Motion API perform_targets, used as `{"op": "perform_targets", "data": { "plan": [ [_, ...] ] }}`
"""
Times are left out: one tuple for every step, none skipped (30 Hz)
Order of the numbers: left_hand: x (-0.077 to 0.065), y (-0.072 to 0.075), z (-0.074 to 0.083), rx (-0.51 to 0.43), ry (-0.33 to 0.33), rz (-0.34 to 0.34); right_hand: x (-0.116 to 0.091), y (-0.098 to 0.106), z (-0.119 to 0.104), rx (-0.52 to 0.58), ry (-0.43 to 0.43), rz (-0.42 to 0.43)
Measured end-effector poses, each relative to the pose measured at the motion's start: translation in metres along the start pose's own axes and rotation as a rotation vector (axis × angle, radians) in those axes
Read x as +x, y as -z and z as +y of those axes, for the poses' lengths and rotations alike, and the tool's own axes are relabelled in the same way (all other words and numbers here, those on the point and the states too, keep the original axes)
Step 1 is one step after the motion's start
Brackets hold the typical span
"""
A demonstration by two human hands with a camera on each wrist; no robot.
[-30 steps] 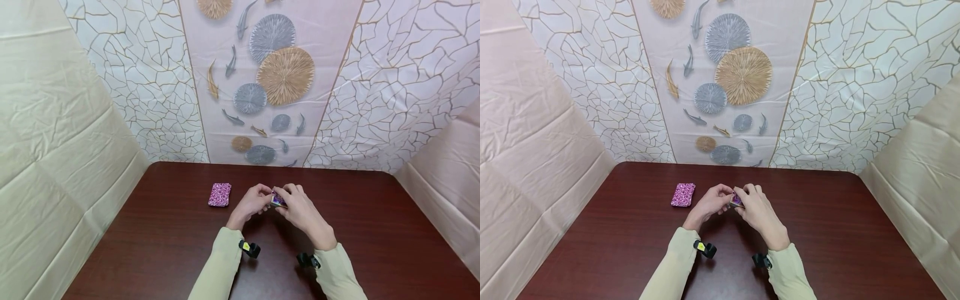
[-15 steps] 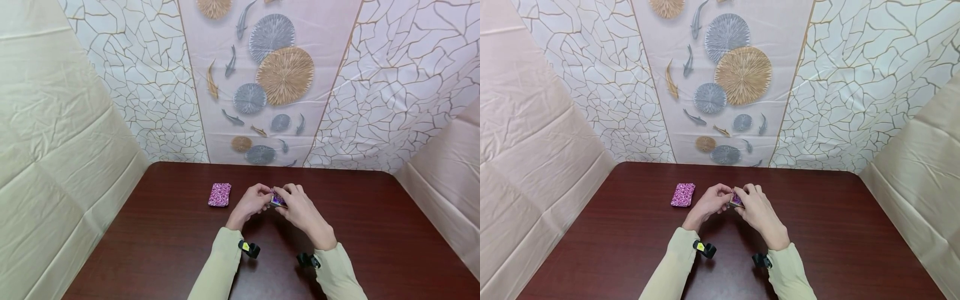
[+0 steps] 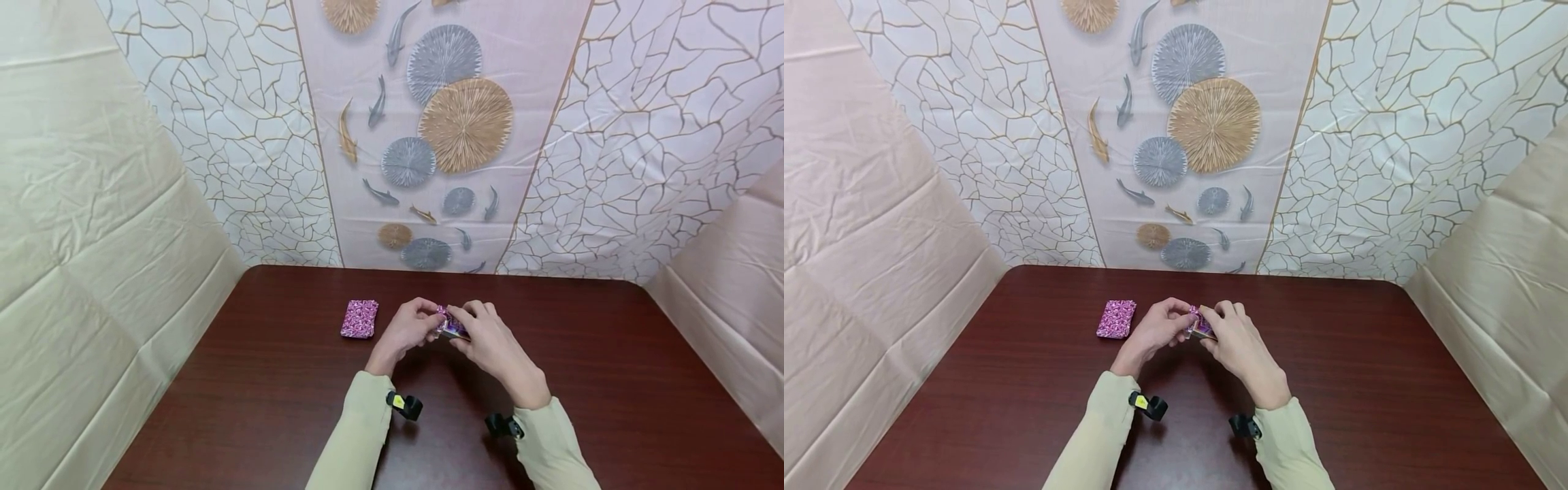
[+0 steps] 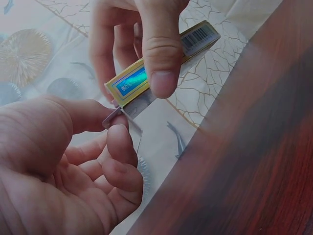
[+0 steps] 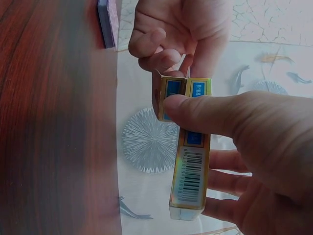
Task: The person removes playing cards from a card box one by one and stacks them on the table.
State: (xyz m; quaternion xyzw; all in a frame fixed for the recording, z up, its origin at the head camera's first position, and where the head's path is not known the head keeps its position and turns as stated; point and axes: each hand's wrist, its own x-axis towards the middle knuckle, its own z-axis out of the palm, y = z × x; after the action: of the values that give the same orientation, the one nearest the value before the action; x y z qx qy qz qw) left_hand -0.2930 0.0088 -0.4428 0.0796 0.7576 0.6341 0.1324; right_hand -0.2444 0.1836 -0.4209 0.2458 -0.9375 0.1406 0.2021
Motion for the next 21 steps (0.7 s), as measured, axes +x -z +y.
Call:
{"op": "perform_targets", "data": {
  "plan": [
    [0.0,0.001,0.0,0.005,0.0,0.001,0.0,0.0,0.0,-0.002,-0.001,-0.003],
    [0.0,0.002,0.001,0.003,0.001,0.003,0.0,0.0,0.0,-0.003,-0.002,-0.005],
    [0.0,0.003,0.001,0.0,0.002,0.004,0.0,0.0,0.0,-0.004,-0.003,-0.006],
    [0.0,0.003,0.001,-0.005,0.004,0.005,0.0,0.0,0.0,-0.004,-0.004,-0.006],
    [-0.001,0.004,0.002,-0.008,0.005,0.006,0.0,0.0,0.0,-0.004,-0.004,-0.006],
    [-0.001,0.005,0.003,-0.016,0.009,0.005,0.001,0.0,0.0,-0.002,-0.004,-0.006],
    [-0.001,0.005,0.003,-0.022,0.011,0.005,0.001,0.0,0.0,0.0,-0.004,-0.007],
    [-0.001,0.006,0.004,-0.029,0.015,0.004,0.001,-0.001,0.0,0.002,-0.004,-0.007],
    [-0.002,0.007,0.004,-0.032,0.017,0.002,0.001,-0.001,0.0,0.002,-0.002,-0.007],
    [-0.002,0.008,0.004,-0.029,0.02,0.002,0.001,-0.001,0.0,0.003,-0.001,-0.006],
    [-0.002,0.008,0.004,-0.026,0.023,0.002,0.001,-0.001,0.0,0.004,0.0,-0.005],
    [-0.002,0.009,0.004,-0.024,0.025,0.003,0.001,-0.001,0.0,0.003,0.002,-0.005],
    [-0.002,0.01,0.003,-0.02,0.026,0.005,0.001,-0.001,0.0,0.002,0.003,-0.004],
    [-0.002,0.011,0.003,-0.019,0.027,0.005,0.001,-0.001,0.0,0.001,0.004,-0.004],
    [-0.002,0.011,0.003,-0.019,0.028,0.006,0.001,-0.001,-0.001,0.002,0.004,-0.004],
    [-0.002,0.012,0.003,-0.018,0.029,0.007,0.001,-0.002,-0.001,0.002,0.003,-0.005],
    [-0.002,0.013,0.003,-0.02,0.029,0.007,0.001,-0.002,-0.001,0.002,0.001,-0.007],
    [-0.002,0.014,0.003,-0.023,0.029,0.008,0.001,-0.002,-0.001,0.001,-0.001,-0.008],
    [-0.002,0.015,0.003,-0.025,0.029,0.01,0.001,-0.002,-0.001,0.0,-0.002,-0.01],
    [-0.002,0.016,0.002,-0.025,0.03,0.013,0.001,-0.002,-0.001,0.0,-0.003,-0.012],
    [-0.002,0.017,0.002,-0.022,0.031,0.018,0.001,-0.002,-0.001,0.0,-0.004,-0.013]
  ]
}}
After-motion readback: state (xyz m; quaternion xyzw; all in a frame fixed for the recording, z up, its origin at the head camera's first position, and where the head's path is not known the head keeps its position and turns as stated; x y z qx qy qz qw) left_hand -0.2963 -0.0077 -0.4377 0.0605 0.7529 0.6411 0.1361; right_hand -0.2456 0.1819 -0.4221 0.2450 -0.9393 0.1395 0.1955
